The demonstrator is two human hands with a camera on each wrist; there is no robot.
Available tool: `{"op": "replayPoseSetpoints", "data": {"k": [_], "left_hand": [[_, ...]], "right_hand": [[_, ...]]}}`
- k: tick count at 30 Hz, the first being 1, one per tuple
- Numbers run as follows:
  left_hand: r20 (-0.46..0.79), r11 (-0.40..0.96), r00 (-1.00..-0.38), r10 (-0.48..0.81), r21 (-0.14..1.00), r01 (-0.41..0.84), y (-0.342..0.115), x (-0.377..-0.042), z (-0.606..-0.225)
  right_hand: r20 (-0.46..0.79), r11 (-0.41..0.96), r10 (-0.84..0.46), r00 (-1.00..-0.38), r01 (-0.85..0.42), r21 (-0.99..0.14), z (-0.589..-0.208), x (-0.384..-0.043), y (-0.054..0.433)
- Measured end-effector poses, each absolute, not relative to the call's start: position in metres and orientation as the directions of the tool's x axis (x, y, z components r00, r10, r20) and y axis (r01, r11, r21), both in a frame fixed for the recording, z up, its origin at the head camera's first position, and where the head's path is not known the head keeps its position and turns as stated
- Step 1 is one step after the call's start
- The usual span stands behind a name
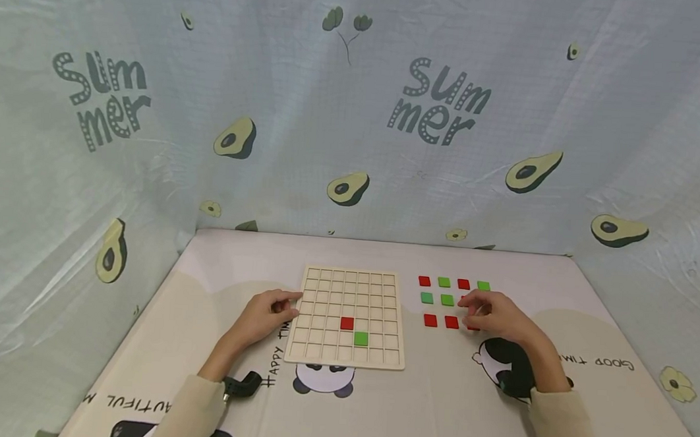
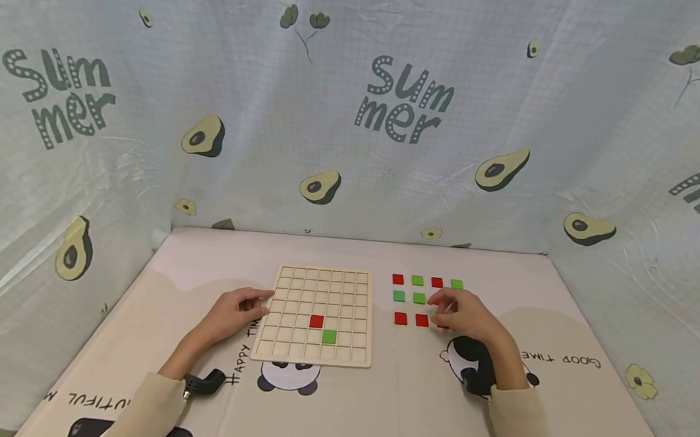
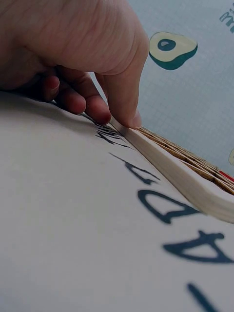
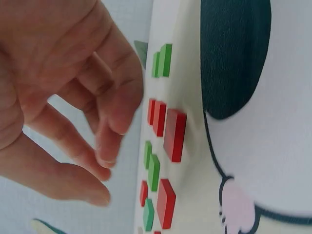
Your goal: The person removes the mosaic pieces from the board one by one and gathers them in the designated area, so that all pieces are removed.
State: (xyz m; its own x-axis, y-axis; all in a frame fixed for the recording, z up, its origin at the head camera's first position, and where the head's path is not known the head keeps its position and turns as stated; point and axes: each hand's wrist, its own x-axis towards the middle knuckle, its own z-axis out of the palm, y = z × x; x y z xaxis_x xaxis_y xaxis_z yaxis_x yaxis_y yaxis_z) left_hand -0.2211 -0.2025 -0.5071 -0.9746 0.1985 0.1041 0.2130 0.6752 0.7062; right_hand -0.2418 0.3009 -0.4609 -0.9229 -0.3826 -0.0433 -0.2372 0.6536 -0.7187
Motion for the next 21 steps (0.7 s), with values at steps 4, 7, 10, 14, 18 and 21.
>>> {"op": "replayPoseSetpoints", "data": {"k": [4, 7, 10, 14, 18, 21], "left_hand": [[0.105, 0.668, -0.974, 0.2, 0.713, 0.214, -0.203, -0.221, -0.507], [0.103, 0.669, -0.975, 0.197, 0.713, 0.211, -0.203, -0.221, -0.507], [0.099, 0.674, -0.976, 0.195, 0.709, 0.206, -0.203, -0.22, -0.506], [0.094, 0.672, -0.977, 0.19, 0.713, 0.199, -0.202, -0.22, -0.505], [0.092, 0.674, -0.978, 0.189, 0.712, 0.198, -0.202, -0.219, -0.504], [0.092, 0.675, -0.977, 0.193, 0.711, 0.2, -0.202, -0.22, -0.504]], "right_hand": [[-0.009, 0.664, -0.364, -0.931, -0.252, -0.704, -0.457, -0.241, 0.295], [-0.006, 0.654, -0.362, -0.932, -0.249, -0.714, -0.455, -0.24, 0.292], [0.001, 0.647, -0.367, -0.93, -0.256, -0.719, -0.453, -0.238, 0.289], [0.022, 0.641, -0.376, -0.926, -0.277, -0.716, -0.451, -0.237, 0.286], [0.033, 0.628, -0.39, -0.92, -0.292, -0.721, -0.45, -0.236, 0.281], [0.03, 0.625, -0.401, -0.915, -0.298, -0.721, -0.451, -0.236, 0.276]]}}
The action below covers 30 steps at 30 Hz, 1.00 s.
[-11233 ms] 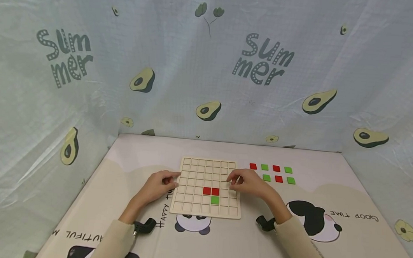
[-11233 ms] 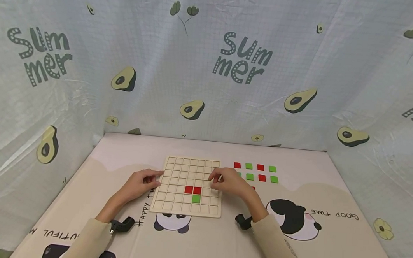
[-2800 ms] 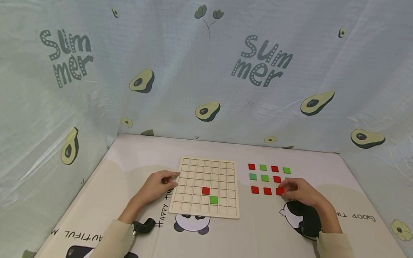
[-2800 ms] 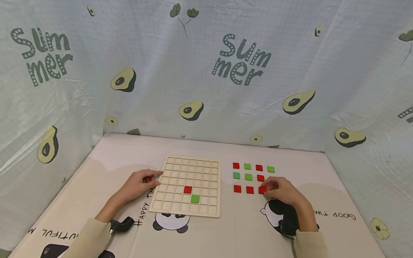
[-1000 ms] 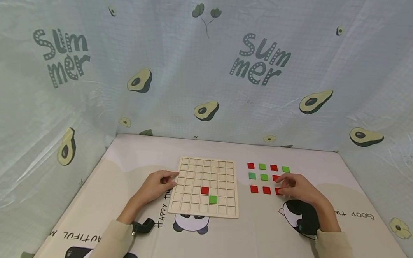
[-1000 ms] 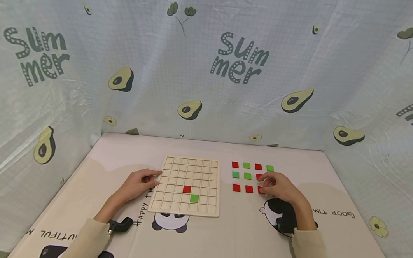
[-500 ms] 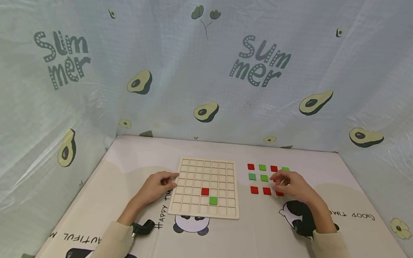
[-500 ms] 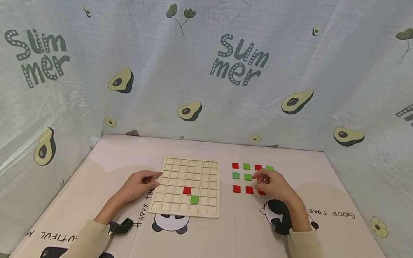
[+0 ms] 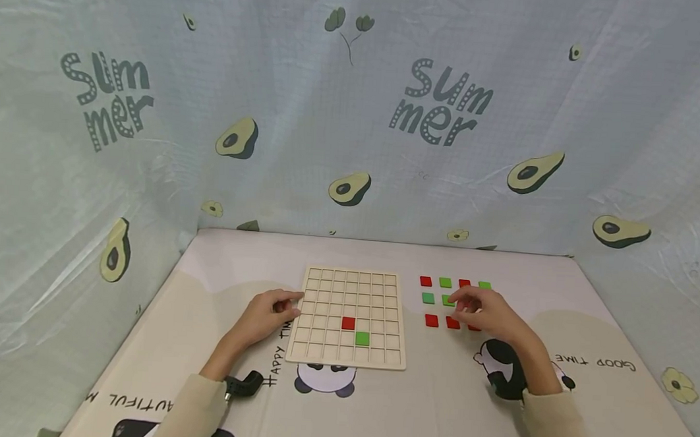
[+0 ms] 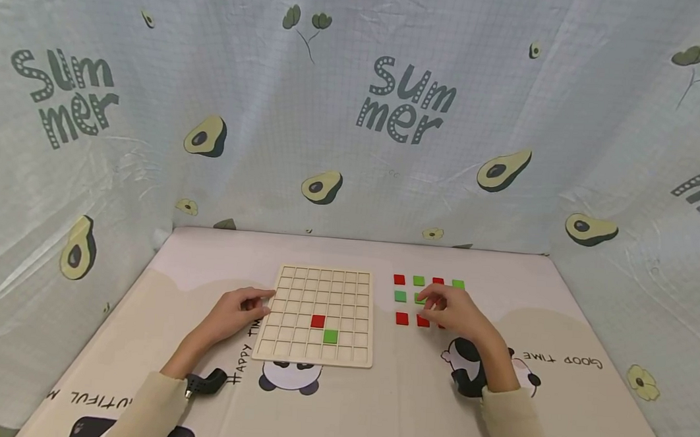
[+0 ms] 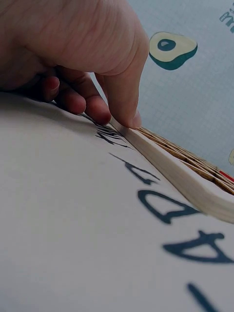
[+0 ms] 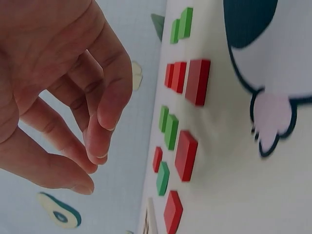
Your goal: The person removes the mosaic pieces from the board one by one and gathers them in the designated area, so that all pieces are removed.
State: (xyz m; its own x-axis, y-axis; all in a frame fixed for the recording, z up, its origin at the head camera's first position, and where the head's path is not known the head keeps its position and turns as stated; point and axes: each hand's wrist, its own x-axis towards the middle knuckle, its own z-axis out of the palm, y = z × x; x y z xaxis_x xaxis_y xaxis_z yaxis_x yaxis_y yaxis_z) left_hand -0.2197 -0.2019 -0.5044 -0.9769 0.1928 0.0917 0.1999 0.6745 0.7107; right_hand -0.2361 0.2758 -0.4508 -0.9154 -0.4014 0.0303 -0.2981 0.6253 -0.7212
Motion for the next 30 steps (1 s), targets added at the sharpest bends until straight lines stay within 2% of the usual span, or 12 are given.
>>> {"op": "replayPoseSetpoints", "data": {"k": [7, 21, 30], "left_hand": [[0.096, 0.677, -0.976, 0.194, 0.707, 0.205, -0.202, -0.22, -0.506], [0.103, 0.672, -0.975, 0.196, 0.71, 0.21, -0.202, -0.22, -0.504], [0.091, 0.67, -0.978, 0.187, 0.716, 0.195, -0.202, -0.219, -0.504]], "right_hand": [[0.057, 0.631, -0.432, -0.9, -0.347, -0.694, -0.452, -0.237, 0.258], [0.006, 0.608, -0.477, -0.879, -0.334, -0.72, -0.453, -0.244, 0.217], [0.024, 0.592, -0.556, -0.831, -0.416, -0.69, -0.449, -0.25, 0.185]]}}
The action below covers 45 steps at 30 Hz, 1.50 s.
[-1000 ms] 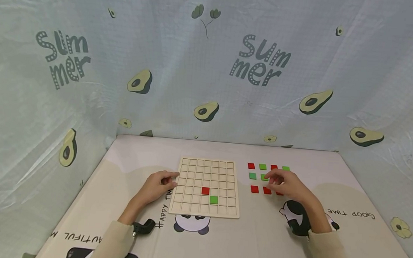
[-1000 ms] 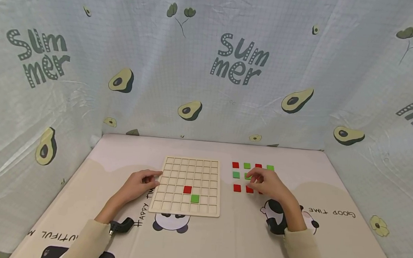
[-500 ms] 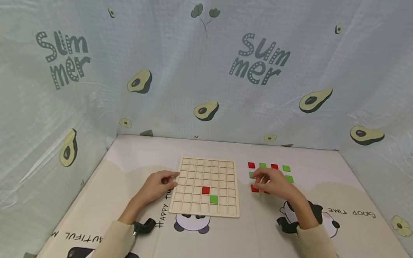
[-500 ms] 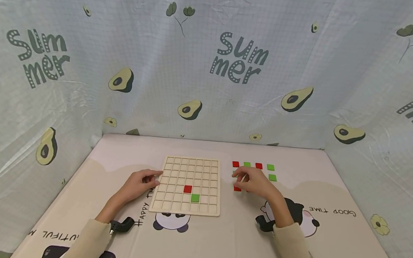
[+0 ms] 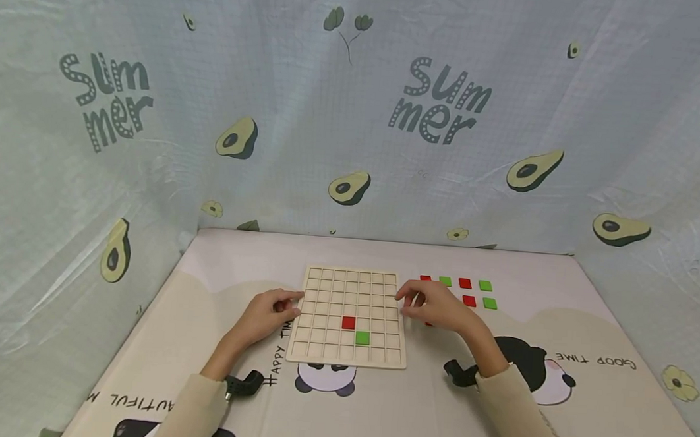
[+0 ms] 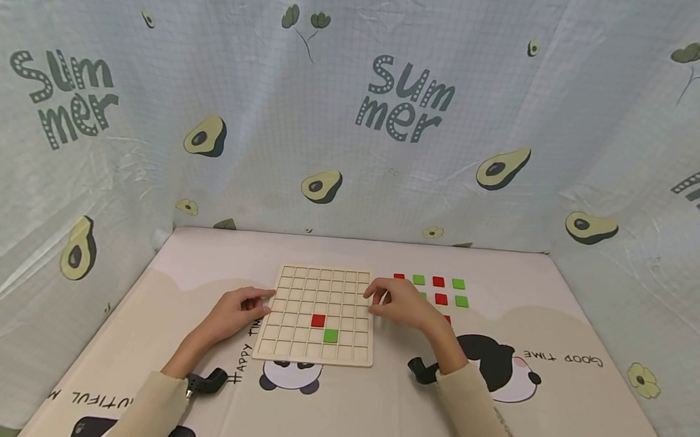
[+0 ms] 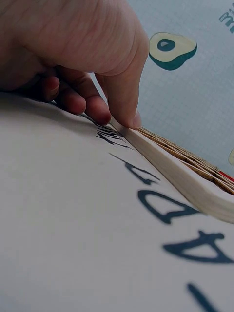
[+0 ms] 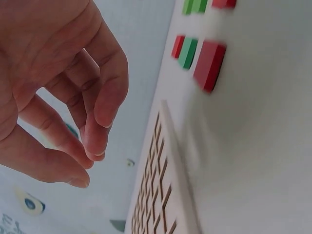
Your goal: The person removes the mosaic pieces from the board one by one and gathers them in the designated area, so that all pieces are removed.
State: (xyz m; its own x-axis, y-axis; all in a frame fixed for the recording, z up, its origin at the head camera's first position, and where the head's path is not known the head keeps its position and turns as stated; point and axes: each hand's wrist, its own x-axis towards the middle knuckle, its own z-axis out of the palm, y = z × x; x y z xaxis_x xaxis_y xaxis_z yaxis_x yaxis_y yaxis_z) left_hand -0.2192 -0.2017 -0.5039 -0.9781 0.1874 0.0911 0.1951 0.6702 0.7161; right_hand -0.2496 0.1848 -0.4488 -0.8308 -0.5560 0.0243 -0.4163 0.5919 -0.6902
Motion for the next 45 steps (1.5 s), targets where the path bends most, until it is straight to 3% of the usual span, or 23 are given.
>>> {"op": "replayPoseSetpoints", "data": {"k": [26, 45], "left_hand": [[0.1, 0.672, -0.975, 0.199, 0.71, 0.21, -0.203, -0.221, -0.506], [0.101, 0.664, -0.975, 0.196, 0.718, 0.207, -0.202, -0.22, -0.505]], "right_hand": [[-0.033, 0.57, -0.685, -0.728, -0.507, -0.647, -0.466, -0.262, 0.102], [-0.114, 0.611, -0.682, -0.723, -0.476, -0.632, -0.464, -0.26, 0.085]]}}
